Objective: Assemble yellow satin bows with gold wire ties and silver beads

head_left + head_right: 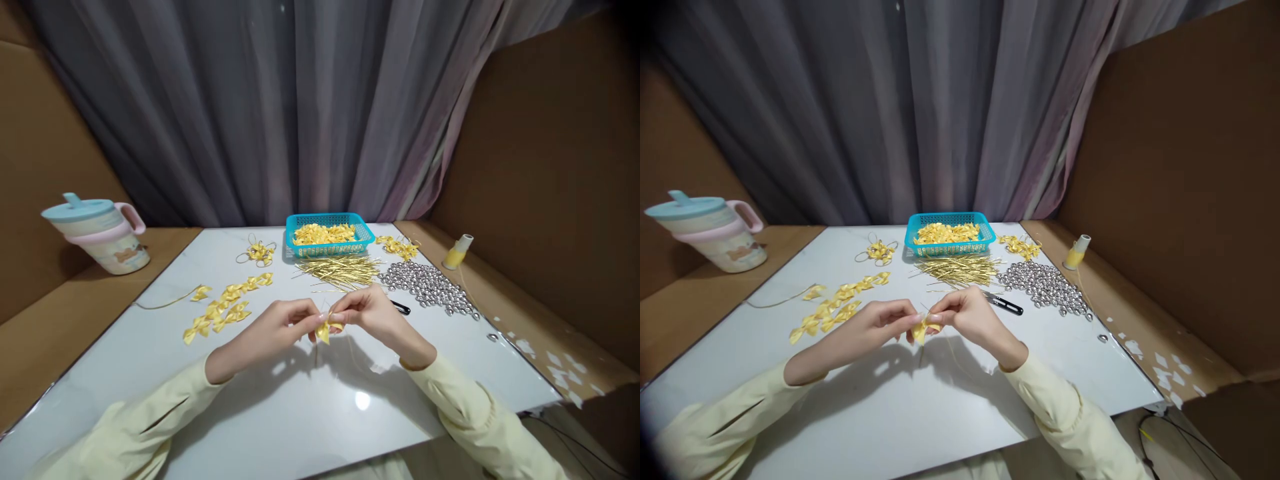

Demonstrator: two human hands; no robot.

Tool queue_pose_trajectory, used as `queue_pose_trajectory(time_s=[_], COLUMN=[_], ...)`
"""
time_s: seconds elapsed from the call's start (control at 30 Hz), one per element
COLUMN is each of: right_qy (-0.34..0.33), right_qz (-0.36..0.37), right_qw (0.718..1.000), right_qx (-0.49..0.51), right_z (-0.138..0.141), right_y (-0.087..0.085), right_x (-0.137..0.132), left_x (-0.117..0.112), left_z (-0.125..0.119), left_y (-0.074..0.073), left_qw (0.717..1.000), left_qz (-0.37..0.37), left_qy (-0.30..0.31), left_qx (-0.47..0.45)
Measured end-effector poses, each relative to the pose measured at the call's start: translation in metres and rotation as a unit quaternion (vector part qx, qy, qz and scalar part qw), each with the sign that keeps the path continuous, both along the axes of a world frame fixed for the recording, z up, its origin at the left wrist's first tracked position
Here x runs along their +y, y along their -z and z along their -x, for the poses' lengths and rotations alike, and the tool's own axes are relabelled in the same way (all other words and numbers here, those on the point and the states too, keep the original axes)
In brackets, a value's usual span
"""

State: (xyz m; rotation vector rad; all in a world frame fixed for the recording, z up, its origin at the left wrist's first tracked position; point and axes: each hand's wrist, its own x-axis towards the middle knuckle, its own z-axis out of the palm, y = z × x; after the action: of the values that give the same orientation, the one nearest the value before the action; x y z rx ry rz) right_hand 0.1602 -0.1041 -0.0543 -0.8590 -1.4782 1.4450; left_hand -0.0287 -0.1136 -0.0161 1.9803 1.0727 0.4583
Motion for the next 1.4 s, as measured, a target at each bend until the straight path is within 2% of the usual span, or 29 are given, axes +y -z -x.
queue_pose_trajectory(time_s=[0.1, 0.23, 0.43, 0.57, 0.7, 0.9, 0.97, 1.03, 1.13, 1.27, 1.4], right_qy=[0.0, 0.018, 0.039, 0.047, 0.085, 0.169, 0.163, 0.111, 0.032, 0.057, 0.086], right_qz=[-0.003, -0.025, -0.031, -0.037, -0.088, -0.155, -0.167, -0.145, -0.07, -0.036, -0.044], right_qw=[1.0, 0.999, 0.998, 0.997, 0.992, 0.965, 0.964, 0.978, 0.994, 0.994, 0.993], right_qx=[-0.006, -0.025, -0.046, -0.04, -0.043, -0.128, -0.124, -0.1, -0.072, -0.087, -0.061], right_z=[0.002, 0.003, 0.004, 0.004, 0.0, -0.007, -0.007, -0.006, -0.004, 0.0, 0.002], right_y=[-0.001, -0.002, -0.005, -0.003, -0.002, -0.012, -0.012, -0.009, -0.004, -0.001, -0.003], right_x=[-0.002, -0.005, -0.006, -0.005, -0.005, -0.01, -0.011, -0.011, -0.01, -0.01, -0.011], left_x=[0.004, 0.005, 0.01, 0.012, 0.013, 0.015, 0.016, 0.016, 0.016, 0.014, 0.011], left_z=[0.0, 0.001, 0.003, 0.003, 0.005, 0.007, 0.007, 0.007, 0.006, 0.005, 0.002], left_y=[0.004, 0.007, 0.013, 0.015, 0.012, 0.008, 0.008, 0.009, 0.01, 0.01, 0.013], left_qw=[0.998, 0.991, 0.991, 0.987, 0.985, 0.986, 0.987, 0.989, 0.99, 0.989, 0.976], left_qz=[0.013, 0.074, 0.09, 0.111, 0.126, 0.123, 0.117, 0.109, 0.102, 0.097, 0.145], left_qy=[-0.035, -0.042, -0.051, -0.054, -0.051, -0.084, -0.086, -0.079, -0.069, -0.069, -0.079], left_qx=[-0.053, -0.099, -0.08, -0.099, -0.109, -0.07, -0.064, -0.065, -0.072, -0.084, -0.141])
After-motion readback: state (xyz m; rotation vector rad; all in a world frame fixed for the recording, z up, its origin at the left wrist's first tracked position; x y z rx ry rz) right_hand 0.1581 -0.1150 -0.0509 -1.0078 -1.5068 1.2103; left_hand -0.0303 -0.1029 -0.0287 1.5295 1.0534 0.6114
